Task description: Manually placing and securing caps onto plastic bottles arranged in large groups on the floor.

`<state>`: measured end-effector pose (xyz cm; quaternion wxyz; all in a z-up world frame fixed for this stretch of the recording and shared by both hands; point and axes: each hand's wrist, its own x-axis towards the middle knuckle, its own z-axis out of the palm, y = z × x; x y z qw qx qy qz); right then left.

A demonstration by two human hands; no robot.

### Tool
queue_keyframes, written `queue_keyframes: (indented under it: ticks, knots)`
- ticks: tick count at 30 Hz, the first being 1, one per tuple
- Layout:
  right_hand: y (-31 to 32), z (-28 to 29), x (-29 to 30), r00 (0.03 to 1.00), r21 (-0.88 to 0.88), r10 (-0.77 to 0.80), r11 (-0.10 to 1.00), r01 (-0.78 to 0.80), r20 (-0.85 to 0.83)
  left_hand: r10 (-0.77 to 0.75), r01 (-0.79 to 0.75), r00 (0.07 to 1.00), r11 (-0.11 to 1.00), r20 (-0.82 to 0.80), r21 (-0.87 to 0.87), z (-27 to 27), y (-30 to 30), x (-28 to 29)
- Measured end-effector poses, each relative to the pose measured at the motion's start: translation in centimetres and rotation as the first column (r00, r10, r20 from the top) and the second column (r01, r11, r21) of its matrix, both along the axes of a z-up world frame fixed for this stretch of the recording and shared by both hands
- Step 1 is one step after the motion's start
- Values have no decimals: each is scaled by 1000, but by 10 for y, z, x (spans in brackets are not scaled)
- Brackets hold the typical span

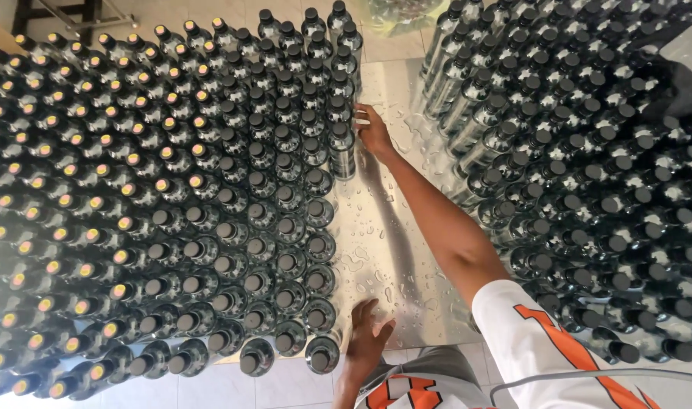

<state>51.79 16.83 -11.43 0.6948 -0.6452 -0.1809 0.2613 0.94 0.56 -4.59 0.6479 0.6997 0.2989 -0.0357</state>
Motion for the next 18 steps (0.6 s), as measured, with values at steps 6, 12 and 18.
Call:
queue_keyframes:
  ticks: [6,12,18]
  knots:
    - [-5,39,-26,996,-206,-4,978,-16,-95,5,-5,1000,1000,8,-29,-16,-6,9]
    - [-43,55,-87,989,-418,136,903,-101,55,2,-3,997,1000,-76,-12,-5,3,9]
    - [-38,22,-110,949,-463,94,884,60,301,-12,11,997,1000,-81,-11,-1,3,-2]
